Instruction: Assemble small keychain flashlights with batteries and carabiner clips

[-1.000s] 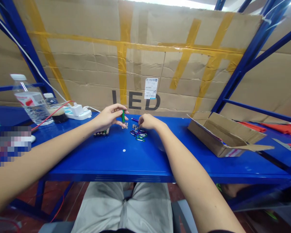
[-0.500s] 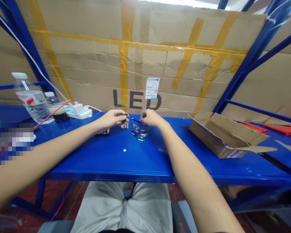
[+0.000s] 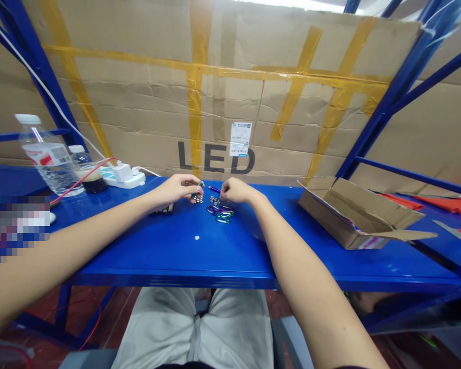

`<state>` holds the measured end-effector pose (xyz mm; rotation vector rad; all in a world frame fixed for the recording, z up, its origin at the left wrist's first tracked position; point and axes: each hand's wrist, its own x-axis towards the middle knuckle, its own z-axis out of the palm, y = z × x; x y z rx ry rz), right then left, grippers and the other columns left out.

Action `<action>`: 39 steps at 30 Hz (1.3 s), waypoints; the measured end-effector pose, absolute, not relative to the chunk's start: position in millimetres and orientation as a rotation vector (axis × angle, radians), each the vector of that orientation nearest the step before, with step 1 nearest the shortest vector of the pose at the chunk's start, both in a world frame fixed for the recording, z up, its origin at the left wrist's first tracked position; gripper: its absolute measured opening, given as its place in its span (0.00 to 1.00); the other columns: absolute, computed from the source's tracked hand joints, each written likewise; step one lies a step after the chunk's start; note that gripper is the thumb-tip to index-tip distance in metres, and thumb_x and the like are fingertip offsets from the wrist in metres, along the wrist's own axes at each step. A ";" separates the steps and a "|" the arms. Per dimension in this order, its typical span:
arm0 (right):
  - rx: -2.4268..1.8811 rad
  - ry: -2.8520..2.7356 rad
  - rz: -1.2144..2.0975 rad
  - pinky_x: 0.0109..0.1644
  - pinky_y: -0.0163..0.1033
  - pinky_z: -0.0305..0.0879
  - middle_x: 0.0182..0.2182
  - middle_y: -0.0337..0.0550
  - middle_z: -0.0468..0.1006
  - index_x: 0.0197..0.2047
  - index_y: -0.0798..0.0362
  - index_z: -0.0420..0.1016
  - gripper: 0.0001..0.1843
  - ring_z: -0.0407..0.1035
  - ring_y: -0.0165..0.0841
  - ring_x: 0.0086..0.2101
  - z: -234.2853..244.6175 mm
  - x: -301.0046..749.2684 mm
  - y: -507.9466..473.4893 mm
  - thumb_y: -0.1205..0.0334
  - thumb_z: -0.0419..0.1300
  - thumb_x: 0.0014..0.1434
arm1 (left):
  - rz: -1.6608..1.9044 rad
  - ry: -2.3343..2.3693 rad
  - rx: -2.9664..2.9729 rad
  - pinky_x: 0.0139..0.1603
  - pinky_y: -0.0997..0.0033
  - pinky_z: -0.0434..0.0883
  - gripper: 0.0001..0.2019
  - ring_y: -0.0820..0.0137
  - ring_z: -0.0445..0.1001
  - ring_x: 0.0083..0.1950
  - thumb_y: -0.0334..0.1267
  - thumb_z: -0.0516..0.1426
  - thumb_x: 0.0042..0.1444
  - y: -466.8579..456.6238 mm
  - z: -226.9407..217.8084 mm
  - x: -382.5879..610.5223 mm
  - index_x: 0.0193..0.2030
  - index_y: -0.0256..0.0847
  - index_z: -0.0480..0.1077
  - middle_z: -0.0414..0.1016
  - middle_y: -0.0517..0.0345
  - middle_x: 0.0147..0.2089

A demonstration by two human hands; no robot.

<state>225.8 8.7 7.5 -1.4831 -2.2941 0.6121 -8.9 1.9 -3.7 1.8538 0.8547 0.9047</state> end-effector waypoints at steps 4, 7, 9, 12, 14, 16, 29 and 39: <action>-1.090 -2.011 0.814 0.29 0.35 0.63 0.23 0.40 0.76 0.30 0.56 0.76 0.05 0.68 0.29 0.25 16.7 218.5 0.6 0.63 0.64 0.49 | 0.944 0.880 1.965 0.30 0.72 0.69 0.09 0.74 0.71 0.29 0.37 0.63 0.55 2.2 -3.3 -10.0 0.41 0.36 0.74 0.74 0.57 0.30; -0.924 -1.932 0.881 0.28 0.35 0.63 0.23 0.39 0.75 0.31 0.56 0.75 0.10 0.67 0.28 0.24 20.4 208.1 -6.3 0.59 0.67 0.48 | 0.952 0.902 2.026 0.26 0.74 0.64 0.11 0.74 0.68 0.26 0.40 0.62 0.56 0.9 -2.0 -10.8 0.43 0.37 0.75 0.71 0.61 0.26; -0.906 -1.934 0.882 0.27 0.35 0.62 0.23 0.40 0.76 0.32 0.57 0.76 0.12 0.66 0.28 0.23 20.1 202.2 -9.2 0.58 0.68 0.48 | 0.960 0.911 2.075 0.26 0.73 0.62 0.11 0.75 0.66 0.24 0.42 0.62 0.57 0.6 -1.5 -11.5 0.42 0.37 0.75 0.68 0.63 0.24; -0.921 -1.956 0.858 0.27 0.34 0.61 0.24 0.40 0.76 0.33 0.57 0.76 0.12 0.66 0.28 0.24 16.9 197.4 -10.0 0.57 0.67 0.48 | 1.012 0.910 2.212 0.31 0.72 0.62 0.10 0.74 0.66 0.27 0.43 0.61 0.57 1.4 -1.6 -12.3 0.40 0.38 0.75 0.70 0.62 0.26; -0.941 -1.969 0.815 0.28 0.34 0.63 0.25 0.40 0.77 0.33 0.57 0.76 0.12 0.67 0.28 0.25 14.3 196.0 -9.0 0.57 0.67 0.49 | 1.041 0.908 2.309 0.37 0.70 0.64 0.09 0.71 0.69 0.34 0.43 0.60 0.58 1.3 -1.8 -12.1 0.40 0.39 0.76 0.74 0.59 0.32; -0.958 -1.985 0.744 0.31 0.35 0.65 0.25 0.40 0.77 0.32 0.57 0.76 0.11 0.68 0.29 0.26 12.3 194.8 -8.2 0.58 0.66 0.50 | 1.041 0.944 2.379 0.41 0.69 0.65 0.10 0.69 0.71 0.38 0.42 0.56 0.61 -0.2 -1.5 -11.3 0.39 0.39 0.75 0.76 0.58 0.35; -0.927 -1.995 0.780 0.28 0.34 0.66 0.23 0.41 0.77 0.30 0.57 0.75 0.09 0.69 0.28 0.22 15.6 190.5 -18.1 0.59 0.64 0.54 | 1.090 0.977 2.680 0.42 0.66 0.67 0.11 0.65 0.75 0.40 0.39 0.52 0.65 -11.1 1.1 -8.1 0.39 0.38 0.73 0.79 0.52 0.38; -0.882 -1.734 1.353 0.26 0.34 0.66 0.22 0.43 0.77 0.26 0.58 0.74 0.11 0.69 0.28 0.22 13.3 197.4 -14.5 0.61 0.70 0.47 | 1.129 0.750 2.944 0.46 0.63 0.69 0.07 0.65 0.72 0.43 0.34 0.50 0.66 -12.3 -3.0 -11.3 0.44 0.38 0.68 0.74 0.50 0.41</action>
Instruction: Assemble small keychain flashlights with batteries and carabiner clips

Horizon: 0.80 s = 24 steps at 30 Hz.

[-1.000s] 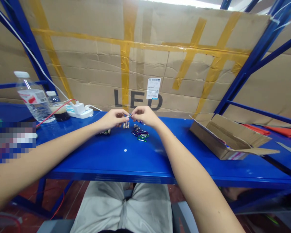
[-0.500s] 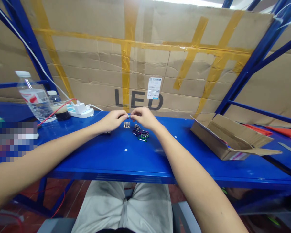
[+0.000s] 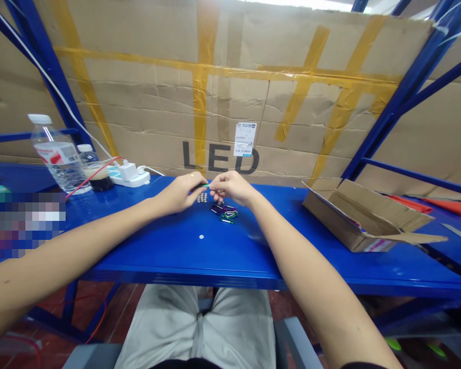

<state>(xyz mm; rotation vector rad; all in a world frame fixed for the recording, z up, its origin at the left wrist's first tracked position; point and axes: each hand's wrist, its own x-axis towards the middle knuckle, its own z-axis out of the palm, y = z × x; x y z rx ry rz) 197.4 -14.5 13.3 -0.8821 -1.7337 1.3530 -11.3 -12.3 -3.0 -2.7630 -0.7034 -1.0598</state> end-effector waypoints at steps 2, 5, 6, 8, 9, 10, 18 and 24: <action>-0.867 -1.644 1.472 0.24 0.32 0.63 0.21 0.42 0.76 0.25 0.58 0.73 0.10 0.67 0.27 0.21 13.6 196.3 -14.5 0.64 0.70 0.47 | -1.050 -0.646 -2.741 0.47 0.63 0.69 0.07 0.64 0.71 0.43 0.34 0.49 0.66 -12.5 -2.3 -11.4 0.43 0.39 0.68 0.72 0.49 0.41; -0.895 -1.515 1.616 0.22 0.31 0.59 0.19 0.40 0.73 0.23 0.59 0.71 0.09 0.64 0.24 0.20 15.6 193.1 -15.4 0.67 0.68 0.47 | -0.994 -0.606 -2.708 0.44 0.64 0.68 0.09 0.64 0.71 0.42 0.33 0.46 0.67 -13.8 -1.9 -10.8 0.42 0.39 0.67 0.71 0.49 0.39; -0.902 -1.490 1.645 0.22 0.30 0.59 0.19 0.40 0.72 0.23 0.59 0.71 0.09 0.63 0.24 0.20 16.2 192.1 -15.8 0.67 0.67 0.48 | -0.966 -0.615 -2.698 0.42 0.65 0.68 0.10 0.64 0.70 0.40 0.32 0.46 0.67 -14.7 -2.1 -10.4 0.41 0.39 0.67 0.71 0.49 0.38; -0.898 -1.484 1.658 0.22 0.30 0.59 0.19 0.40 0.72 0.23 0.59 0.71 0.08 0.63 0.24 0.20 17.1 190.6 -16.3 0.68 0.67 0.49 | -0.929 -0.660 -2.683 0.38 0.66 0.66 0.09 0.65 0.70 0.37 0.31 0.46 0.66 -17.6 -2.2 -9.5 0.41 0.39 0.67 0.71 0.50 0.36; -0.889 -1.502 1.647 0.22 0.31 0.59 0.19 0.41 0.72 0.23 0.59 0.72 0.08 0.64 0.25 0.20 17.3 190.3 -16.4 0.68 0.67 0.48 | -0.931 -0.699 -2.680 0.37 0.66 0.66 0.08 0.65 0.71 0.36 0.32 0.47 0.66 -19.4 -2.0 -9.1 0.41 0.39 0.67 0.72 0.51 0.35; -0.877 -1.525 1.631 0.22 0.31 0.60 0.20 0.42 0.73 0.23 0.60 0.72 0.08 0.65 0.25 0.21 17.3 190.2 -16.5 0.68 0.68 0.48 | -0.947 -0.745 -2.680 0.37 0.66 0.66 0.07 0.65 0.71 0.36 0.33 0.48 0.65 -21.2 -1.7 -8.7 0.41 0.39 0.66 0.72 0.51 0.35; -0.928 -1.513 1.568 0.22 0.31 0.59 0.20 0.42 0.73 0.23 0.58 0.72 0.09 0.64 0.26 0.21 16.2 192.1 -16.0 0.67 0.69 0.46 | -1.073 -0.745 -2.731 0.43 0.63 0.70 0.05 0.64 0.73 0.41 0.31 0.49 0.63 -15.5 -5.1 -8.1 0.41 0.39 0.65 0.73 0.49 0.39; -0.948 -1.465 1.566 0.23 0.31 0.57 0.20 0.41 0.72 0.25 0.59 0.72 0.07 0.63 0.25 0.21 21.2 189.7 -20.0 0.68 0.66 0.48 | -1.315 -0.783 -2.708 0.47 0.65 0.70 0.05 0.66 0.75 0.44 0.31 0.53 0.62 -15.2 -4.2 -7.1 0.42 0.40 0.69 0.77 0.53 0.42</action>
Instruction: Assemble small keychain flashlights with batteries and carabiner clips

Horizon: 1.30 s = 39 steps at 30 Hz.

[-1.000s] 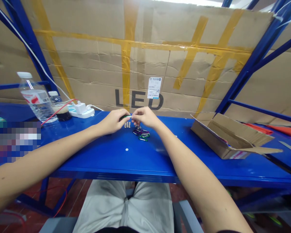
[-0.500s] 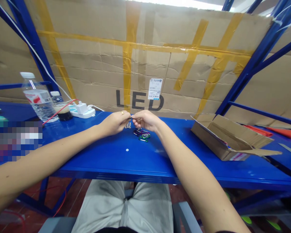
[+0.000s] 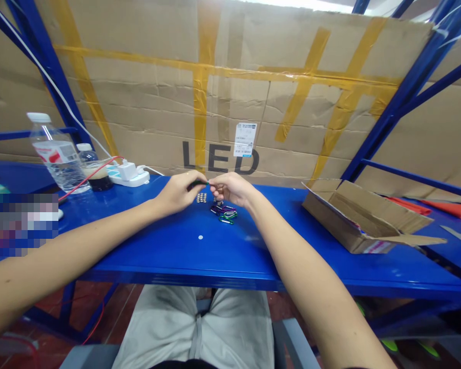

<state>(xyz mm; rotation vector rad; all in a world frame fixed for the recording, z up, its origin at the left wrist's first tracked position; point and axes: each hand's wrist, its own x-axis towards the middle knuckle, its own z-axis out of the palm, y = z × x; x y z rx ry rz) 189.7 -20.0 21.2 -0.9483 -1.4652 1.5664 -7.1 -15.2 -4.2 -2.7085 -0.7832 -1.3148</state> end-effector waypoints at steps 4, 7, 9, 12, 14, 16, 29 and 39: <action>-0.893 -1.487 1.521 0.24 0.31 0.58 0.22 0.41 0.73 0.27 0.60 0.74 0.06 0.63 0.24 0.22 23.4 189.1 -22.4 0.68 0.68 0.47 | -1.481 -0.921 -2.667 0.45 0.69 0.69 0.04 0.69 0.75 0.42 0.31 0.58 0.59 -19.6 1.7 -6.0 0.42 0.40 0.71 0.78 0.56 0.41; -0.867 -1.511 1.494 0.24 0.31 0.60 0.22 0.41 0.74 0.27 0.59 0.75 0.08 0.64 0.25 0.23 22.4 189.8 -21.8 0.66 0.69 0.47 | -1.467 -0.958 -2.669 0.42 0.69 0.69 0.03 0.69 0.74 0.39 0.32 0.58 0.60 -19.8 2.5 -6.2 0.41 0.39 0.71 0.78 0.55 0.39; -0.877 -1.532 1.472 0.24 0.31 0.61 0.22 0.41 0.74 0.25 0.59 0.74 0.09 0.65 0.25 0.22 21.0 190.5 -20.5 0.65 0.70 0.47 | -1.398 -0.942 -2.690 0.42 0.68 0.69 0.04 0.68 0.75 0.39 0.34 0.57 0.62 -19.6 2.1 -6.7 0.41 0.38 0.71 0.78 0.54 0.39; -0.894 -1.568 1.417 0.24 0.31 0.61 0.22 0.41 0.74 0.25 0.59 0.73 0.09 0.65 0.25 0.22 18.7 191.0 -18.2 0.65 0.70 0.47 | -1.326 -0.953 -2.702 0.45 0.66 0.70 0.08 0.66 0.76 0.42 0.35 0.52 0.65 -18.9 2.2 -7.0 0.43 0.37 0.72 0.79 0.51 0.41; -0.896 -1.623 1.344 0.24 0.32 0.63 0.23 0.42 0.75 0.26 0.58 0.74 0.09 0.66 0.25 0.22 17.1 190.5 -17.1 0.65 0.70 0.48 | -1.262 -0.974 -2.698 0.46 0.65 0.70 0.11 0.65 0.77 0.43 0.34 0.50 0.66 -17.7 2.9 -6.8 0.43 0.37 0.74 0.80 0.50 0.42; -0.909 -1.704 1.227 0.25 0.32 0.64 0.23 0.43 0.77 0.27 0.59 0.75 0.09 0.68 0.26 0.22 15.2 189.6 -16.4 0.64 0.70 0.48 | -1.159 -0.989 -2.687 0.45 0.64 0.70 0.12 0.64 0.77 0.42 0.34 0.50 0.66 -15.8 3.6 -6.7 0.40 0.37 0.75 0.80 0.50 0.40; -0.895 -1.610 1.365 0.23 0.32 0.61 0.20 0.43 0.75 0.24 0.59 0.74 0.07 0.66 0.26 0.20 6.8 187.4 -13.1 0.67 0.67 0.48 | -1.206 -0.817 -2.660 0.47 0.62 0.71 0.07 0.65 0.75 0.43 0.29 0.54 0.63 -9.2 -5.7 -7.6 0.41 0.36 0.74 0.78 0.51 0.39; -0.855 -1.459 1.571 0.22 0.31 0.56 0.19 0.41 0.71 0.24 0.60 0.71 0.07 0.62 0.24 0.20 13.7 186.1 -19.7 0.69 0.66 0.49 | -1.335 -0.656 -2.618 0.47 0.63 0.71 0.05 0.66 0.73 0.43 0.32 0.55 0.64 -10.8 -3.5 -7.4 0.41 0.38 0.73 0.76 0.53 0.38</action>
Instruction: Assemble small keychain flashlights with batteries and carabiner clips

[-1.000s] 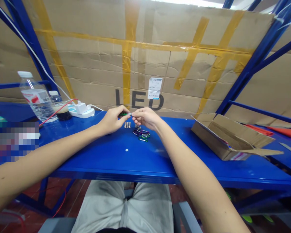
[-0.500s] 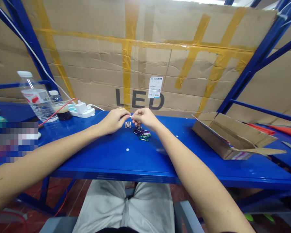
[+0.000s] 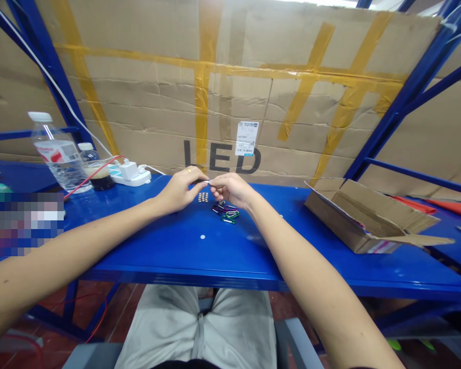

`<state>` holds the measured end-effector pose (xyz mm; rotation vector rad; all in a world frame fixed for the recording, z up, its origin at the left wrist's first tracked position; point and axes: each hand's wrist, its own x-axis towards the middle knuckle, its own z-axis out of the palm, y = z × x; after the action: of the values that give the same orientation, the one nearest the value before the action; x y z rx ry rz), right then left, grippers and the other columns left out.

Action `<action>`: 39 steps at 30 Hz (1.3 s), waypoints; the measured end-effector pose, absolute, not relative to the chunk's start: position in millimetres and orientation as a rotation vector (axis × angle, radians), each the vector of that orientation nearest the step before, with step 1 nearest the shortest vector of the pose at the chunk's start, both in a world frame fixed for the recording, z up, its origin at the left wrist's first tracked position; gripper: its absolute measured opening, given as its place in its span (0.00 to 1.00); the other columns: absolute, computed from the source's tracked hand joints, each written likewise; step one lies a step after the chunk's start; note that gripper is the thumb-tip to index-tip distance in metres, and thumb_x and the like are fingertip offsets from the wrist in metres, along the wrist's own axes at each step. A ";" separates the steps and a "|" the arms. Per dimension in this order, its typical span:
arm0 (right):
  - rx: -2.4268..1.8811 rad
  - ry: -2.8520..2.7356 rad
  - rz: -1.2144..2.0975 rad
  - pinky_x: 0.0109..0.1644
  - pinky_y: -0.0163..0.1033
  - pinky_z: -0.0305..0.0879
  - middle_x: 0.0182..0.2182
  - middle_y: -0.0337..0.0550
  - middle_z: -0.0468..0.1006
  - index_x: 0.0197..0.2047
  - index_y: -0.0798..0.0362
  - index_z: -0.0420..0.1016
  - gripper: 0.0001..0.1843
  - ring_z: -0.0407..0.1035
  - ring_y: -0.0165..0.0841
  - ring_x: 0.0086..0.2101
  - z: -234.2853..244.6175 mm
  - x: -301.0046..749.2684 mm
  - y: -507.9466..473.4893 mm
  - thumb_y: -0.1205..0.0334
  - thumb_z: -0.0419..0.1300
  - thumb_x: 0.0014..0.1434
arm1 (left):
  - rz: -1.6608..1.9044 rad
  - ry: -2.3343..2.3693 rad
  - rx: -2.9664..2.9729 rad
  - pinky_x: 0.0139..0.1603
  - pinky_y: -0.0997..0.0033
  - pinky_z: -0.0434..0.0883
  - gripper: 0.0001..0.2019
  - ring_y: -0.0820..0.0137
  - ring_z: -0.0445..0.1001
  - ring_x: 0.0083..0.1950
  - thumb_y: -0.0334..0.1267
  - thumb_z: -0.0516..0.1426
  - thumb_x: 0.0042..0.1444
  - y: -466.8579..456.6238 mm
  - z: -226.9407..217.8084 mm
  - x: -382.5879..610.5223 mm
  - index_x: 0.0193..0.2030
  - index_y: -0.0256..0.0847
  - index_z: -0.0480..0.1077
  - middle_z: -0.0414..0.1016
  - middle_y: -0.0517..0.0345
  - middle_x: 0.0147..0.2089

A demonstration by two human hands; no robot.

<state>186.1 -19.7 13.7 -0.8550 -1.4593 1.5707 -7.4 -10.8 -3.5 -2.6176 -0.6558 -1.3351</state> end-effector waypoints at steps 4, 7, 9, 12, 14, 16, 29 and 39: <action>-0.896 -1.320 1.698 0.22 0.29 0.54 0.20 0.40 0.69 0.25 0.60 0.70 0.07 0.60 0.23 0.21 17.7 183.3 -21.5 0.72 0.63 0.52 | -1.357 -0.582 -2.561 0.48 0.61 0.71 0.03 0.65 0.72 0.43 0.31 0.55 0.64 -9.4 -4.5 -7.2 0.41 0.38 0.71 0.75 0.53 0.38; -0.919 -1.211 1.806 0.21 0.27 0.53 0.20 0.39 0.67 0.26 0.61 0.70 0.08 0.59 0.22 0.21 20.1 182.1 -22.2 0.73 0.59 0.57 | -1.345 -0.525 -2.530 0.47 0.61 0.71 0.03 0.65 0.70 0.43 0.30 0.55 0.64 -7.3 -5.6 -7.4 0.41 0.38 0.71 0.74 0.52 0.38; -0.928 -1.154 1.864 0.21 0.27 0.52 0.20 0.39 0.67 0.26 0.61 0.69 0.10 0.58 0.22 0.21 21.0 182.4 -22.4 0.74 0.57 0.59 | -1.333 -0.503 -2.520 0.47 0.61 0.71 0.03 0.65 0.70 0.43 0.30 0.55 0.64 -5.8 -6.2 -7.5 0.41 0.38 0.70 0.73 0.52 0.38; -0.945 -1.146 1.870 0.21 0.27 0.53 0.21 0.40 0.68 0.27 0.61 0.70 0.10 0.59 0.22 0.21 21.1 182.8 -23.5 0.73 0.56 0.62 | -1.326 -0.490 -2.510 0.46 0.60 0.71 0.04 0.64 0.70 0.43 0.31 0.54 0.64 -3.8 -7.3 -7.9 0.42 0.38 0.70 0.73 0.51 0.39; -0.970 -1.228 1.781 0.21 0.27 0.54 0.22 0.40 0.69 0.28 0.60 0.70 0.10 0.60 0.22 0.21 20.4 181.0 -25.5 0.73 0.57 0.62 | -1.316 -0.497 -2.511 0.47 0.59 0.71 0.04 0.64 0.70 0.43 0.31 0.54 0.64 -2.5 -8.4 -8.4 0.42 0.38 0.70 0.73 0.51 0.39; -1.016 -1.393 1.586 0.23 0.29 0.57 0.21 0.40 0.70 0.27 0.59 0.70 0.11 0.61 0.23 0.21 19.2 176.9 -28.0 0.72 0.57 0.62 | -1.305 -0.540 -2.523 0.47 0.59 0.71 0.03 0.64 0.70 0.44 0.31 0.54 0.64 -1.4 -9.6 -9.0 0.41 0.38 0.70 0.73 0.51 0.39; -1.109 -2.230 0.406 0.32 0.35 0.57 0.23 0.41 0.74 0.25 0.55 0.67 0.14 0.65 0.29 0.24 15.9 179.4 -25.3 0.75 0.51 0.61 | -1.427 -0.845 -2.587 0.47 0.64 0.71 0.05 0.66 0.75 0.42 0.33 0.57 0.63 -6.5 -12.1 -4.9 0.38 0.38 0.74 0.78 0.54 0.37; -0.923 -2.319 0.076 0.33 0.36 0.50 0.21 0.40 0.70 0.23 0.54 0.66 0.12 0.59 0.29 0.25 12.3 184.7 -23.2 0.77 0.53 0.54 | -1.466 -0.739 -2.603 0.46 0.65 0.71 0.03 0.67 0.75 0.41 0.33 0.58 0.62 -6.2 -10.6 -7.0 0.38 0.39 0.74 0.77 0.55 0.37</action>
<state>184.7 -23.2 12.3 -0.9234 -2.3185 0.0756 -7.0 -6.2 -10.6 -2.6033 -0.7392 -1.4662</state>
